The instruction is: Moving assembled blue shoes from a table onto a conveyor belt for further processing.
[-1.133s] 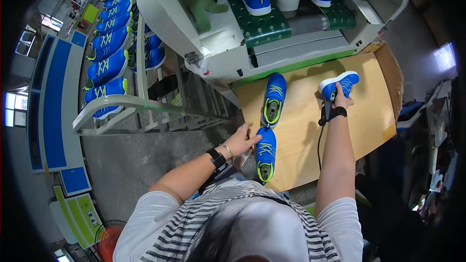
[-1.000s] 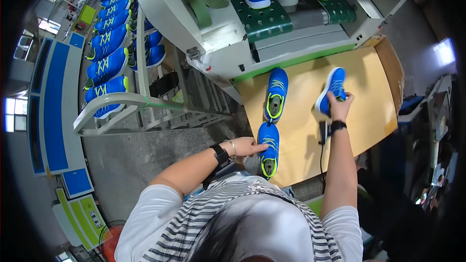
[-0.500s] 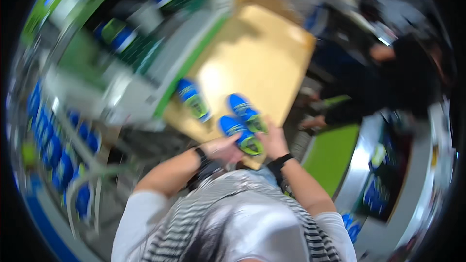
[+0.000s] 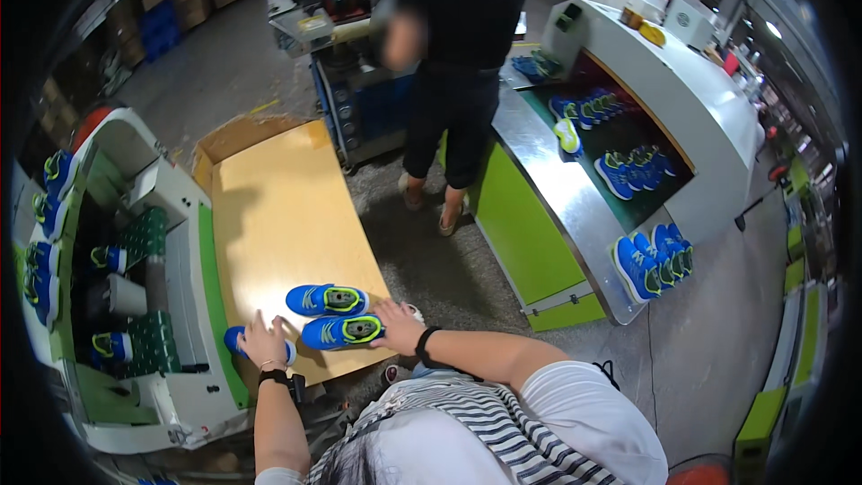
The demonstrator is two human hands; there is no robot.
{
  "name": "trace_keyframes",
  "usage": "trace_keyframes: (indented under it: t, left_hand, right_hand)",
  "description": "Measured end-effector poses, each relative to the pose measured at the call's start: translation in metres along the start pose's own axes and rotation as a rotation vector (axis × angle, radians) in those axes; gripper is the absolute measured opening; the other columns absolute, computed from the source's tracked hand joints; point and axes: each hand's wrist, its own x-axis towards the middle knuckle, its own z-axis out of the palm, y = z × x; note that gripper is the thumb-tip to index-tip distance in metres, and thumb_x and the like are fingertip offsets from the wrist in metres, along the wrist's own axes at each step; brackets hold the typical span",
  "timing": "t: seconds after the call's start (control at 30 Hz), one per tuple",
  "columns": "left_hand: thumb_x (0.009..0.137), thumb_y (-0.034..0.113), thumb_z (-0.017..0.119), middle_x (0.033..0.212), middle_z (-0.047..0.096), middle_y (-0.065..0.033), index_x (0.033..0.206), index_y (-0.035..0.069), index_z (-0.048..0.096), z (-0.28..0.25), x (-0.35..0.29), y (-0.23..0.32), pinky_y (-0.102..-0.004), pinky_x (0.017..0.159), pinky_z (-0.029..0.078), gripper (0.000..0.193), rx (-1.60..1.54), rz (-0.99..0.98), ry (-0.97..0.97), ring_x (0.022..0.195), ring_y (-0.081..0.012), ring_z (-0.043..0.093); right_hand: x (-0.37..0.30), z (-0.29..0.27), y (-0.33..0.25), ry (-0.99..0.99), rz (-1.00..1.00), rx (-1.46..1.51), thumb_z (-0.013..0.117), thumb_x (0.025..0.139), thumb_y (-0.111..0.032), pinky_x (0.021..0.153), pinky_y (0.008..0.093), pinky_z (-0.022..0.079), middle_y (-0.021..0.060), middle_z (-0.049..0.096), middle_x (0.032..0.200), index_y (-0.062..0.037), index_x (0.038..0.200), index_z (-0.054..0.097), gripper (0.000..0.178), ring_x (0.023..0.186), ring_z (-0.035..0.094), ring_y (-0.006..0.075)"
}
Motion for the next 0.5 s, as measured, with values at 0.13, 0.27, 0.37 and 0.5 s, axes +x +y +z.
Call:
trace_keyframes:
  t: [0.13, 0.27, 0.37, 0.5]
  left_hand:
    - [0.096, 0.051, 0.057, 0.134, 0.064, -0.0194, 0.145, 0.008, 0.054, 0.005, 0.004, 0.000, -0.0493, 0.114, 0.029, 0.065, -0.081, -0.095, 0.055, 0.132, -0.0328, 0.052]
    - [0.098, 0.047, 0.055, 0.129, 0.068, -0.0161, 0.143, 0.006, 0.055, 0.011, 0.003, 0.001, -0.0493, 0.111, 0.030, 0.061, -0.011, -0.100, 0.050, 0.127, -0.0315, 0.054]
    - [0.098, 0.044, 0.056, 0.123, 0.070, -0.0157, 0.140, 0.005, 0.057, 0.014, 0.001, -0.001, -0.0491, 0.109, 0.032, 0.057, 0.004, -0.093, 0.091, 0.120, -0.0311, 0.058]
    - [0.097, 0.042, 0.059, 0.118, 0.072, -0.0150, 0.136, 0.005, 0.061, 0.017, 0.000, -0.001, -0.0483, 0.109, 0.033, 0.054, 0.014, -0.087, 0.121, 0.116, -0.0313, 0.059]
  right_hand:
    - [0.016, 0.008, -0.022, -0.002, 0.026, -0.233, 0.059, 0.092, -0.063, 0.120, 0.0619, 0.020, 0.0264, 0.031, 0.160, 0.0027, 0.157, 0.024, 0.099, 0.153, 0.024, 0.0397]
    - [0.014, 0.013, -0.020, -0.101, 0.120, -0.222, 0.060, 0.091, -0.062, 0.117, 0.0659, 0.021, 0.0198, 0.024, 0.166, -0.0042, 0.162, 0.011, 0.104, 0.155, 0.017, 0.0349]
    - [0.006, 0.016, -0.002, -0.155, 0.031, -0.211, 0.063, 0.092, -0.056, 0.116, 0.0691, 0.024, 0.0101, 0.009, 0.171, -0.0123, 0.164, 0.008, 0.100, 0.158, 0.007, 0.0289]
    - [0.011, 0.010, 0.003, -0.245, 0.060, -0.221, 0.065, 0.092, -0.054, 0.115, 0.0694, 0.026, 0.0067, 0.004, 0.172, -0.0163, 0.164, 0.007, 0.100, 0.159, 0.003, 0.0267]
